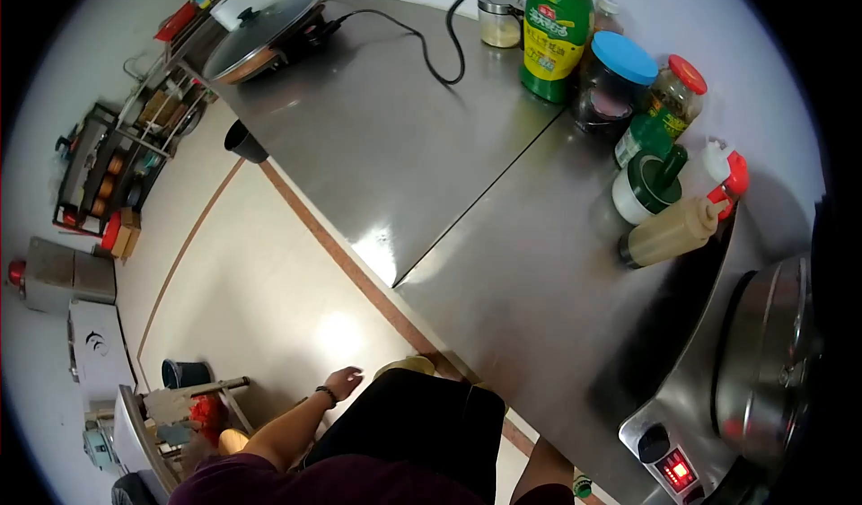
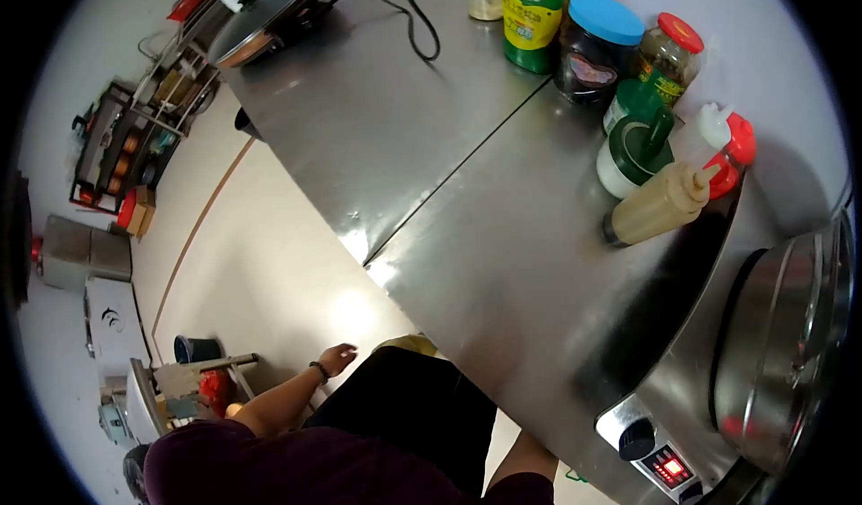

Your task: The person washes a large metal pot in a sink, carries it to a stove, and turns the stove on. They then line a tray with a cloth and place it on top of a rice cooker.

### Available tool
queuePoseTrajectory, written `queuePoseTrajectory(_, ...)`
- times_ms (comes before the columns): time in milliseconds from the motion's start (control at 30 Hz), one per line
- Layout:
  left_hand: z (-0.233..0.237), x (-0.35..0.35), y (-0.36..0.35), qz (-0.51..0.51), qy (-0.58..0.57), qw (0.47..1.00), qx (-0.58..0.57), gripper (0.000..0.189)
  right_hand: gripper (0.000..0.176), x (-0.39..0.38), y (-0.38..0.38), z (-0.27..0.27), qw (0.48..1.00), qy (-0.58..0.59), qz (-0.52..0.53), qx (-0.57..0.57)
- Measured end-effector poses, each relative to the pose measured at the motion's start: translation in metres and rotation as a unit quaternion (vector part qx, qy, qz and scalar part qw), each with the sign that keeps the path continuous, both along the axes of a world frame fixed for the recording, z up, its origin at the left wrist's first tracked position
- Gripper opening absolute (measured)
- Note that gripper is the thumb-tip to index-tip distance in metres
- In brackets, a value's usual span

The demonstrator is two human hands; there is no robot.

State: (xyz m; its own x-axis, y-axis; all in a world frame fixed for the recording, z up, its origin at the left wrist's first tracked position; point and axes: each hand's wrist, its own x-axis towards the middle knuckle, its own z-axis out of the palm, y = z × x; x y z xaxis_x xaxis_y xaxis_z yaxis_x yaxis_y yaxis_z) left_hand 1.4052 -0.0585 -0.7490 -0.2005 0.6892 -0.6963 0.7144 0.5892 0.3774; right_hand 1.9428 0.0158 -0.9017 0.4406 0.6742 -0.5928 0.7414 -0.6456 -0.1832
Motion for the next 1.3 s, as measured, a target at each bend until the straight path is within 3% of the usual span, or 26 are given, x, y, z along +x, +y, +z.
queuePoseTrajectory(100,-0.018,-0.048,-0.023,-0.016,0.073,0.993,-0.092,0.041,0.029,-0.003,-0.002,0.008,1.000,-0.008,-0.011,0.012)
queuePoseTrajectory(200,0.004,-0.075,-0.040,0.021,0.090,0.984,-0.155,0.040,0.029,-0.004,-0.013,0.044,0.999,-0.012,-0.022,0.038)
queuePoseTrajectory(233,-0.007,-0.096,-0.060,-0.250,0.144,0.946,-0.147,0.039,0.029,-0.003,-0.019,0.064,0.998,-0.017,-0.033,0.051)
queuePoseTrajectory(267,-0.006,-0.108,-0.063,-0.507,0.185,0.833,-0.123,0.037,0.029,-0.002,-0.028,0.088,0.997,-0.017,-0.043,0.068)
queuePoseTrajectory(300,0.024,-0.098,-0.054,-0.283,0.129,0.929,-0.199,0.034,0.029,-0.004,-0.038,0.120,0.995,-0.019,-0.053,0.087)
queuePoseTrajectory(333,0.069,-0.076,-0.035,-0.046,0.065,0.961,-0.265,0.031,0.029,-0.007,-0.052,0.157,0.992,-0.024,-0.068,0.104)
queuePoseTrajectory(400,0.093,-0.074,-0.054,0.017,0.027,0.990,-0.136,0.028,0.029,-0.015,-0.088,0.241,0.988,-0.026,-0.092,0.120)
queuePoseTrajectory(467,0.097,-0.088,-0.056,-0.261,0.027,0.956,-0.133,0.034,0.029,-0.027,-0.127,0.331,0.988,-0.008,-0.120,0.098)
queuePoseTrajectory(533,0.162,-0.049,-0.025,-0.092,0.016,0.972,-0.217,0.039,0.034,-0.029,-0.165,0.420,0.987,0.042,-0.147,0.047)
queuePoseTrajectory(567,0.188,-0.036,-0.020,-0.056,0.003,0.981,-0.187,0.041,0.033,-0.029,-0.176,0.465,0.983,0.052,-0.153,0.088)
queuePoseTrajectory(667,0.213,-0.015,0.003,-0.158,-0.007,0.979,-0.129,0.041,0.025,-0.016,-0.174,0.587,0.966,0.093,-0.126,0.207)
queuePoseTrajectory(700,0.214,-0.008,0.008,-0.117,-0.035,0.985,-0.121,0.040,0.024,-0.014,-0.158,0.629,0.956,0.028,-0.075,0.280)
queuePoseTrajectory(767,0.196,-0.008,0.025,-0.159,-0.043,0.983,-0.083,0.042,0.025,-0.008,-0.114,0.694,0.905,-0.019,-0.046,0.423)
queuePoseTrajectory(800,0.215,0.003,0.037,-0.168,-0.025,0.982,-0.084,0.041,0.025,-0.007,-0.089,0.719,0.859,-0.099,-0.008,0.502)
queuePoseTrajectory(833,0.209,0.002,0.045,-0.198,0.011,0.979,-0.050,0.041,0.027,0.000,-0.063,0.730,0.815,-0.149,0.021,0.560)
queuePoseTrajectory(900,0.228,0.011,0.063,-0.175,0.006,0.984,-0.018,0.043,0.030,0.021,-0.008,0.740,0.796,-0.194,0.041,0.572)
queuePoseTrajectory(1067,0.255,0.003,0.065,-0.140,-0.010,0.980,0.141,0.042,0.039,0.075,0.106,0.685,0.839,-0.248,-0.013,0.484)
queuePoseTrajectory(1133,0.259,-0.007,0.047,-0.078,-0.024,0.993,0.088,0.043,0.039,0.077,0.118,0.675,0.853,-0.238,-0.025,0.464)
queuePoseTrajectory(1200,0.264,-0.016,0.017,-0.057,0.036,0.997,0.047,0.040,0.039,0.079,0.127,0.660,0.871,-0.223,-0.031,0.436)
queuePoseTrajectory(1300,0.255,-0.041,-0.032,-0.113,0.119,0.985,-0.062,0.039,0.040,0.084,0.133,0.646,0.865,-0.224,-0.048,0.446)
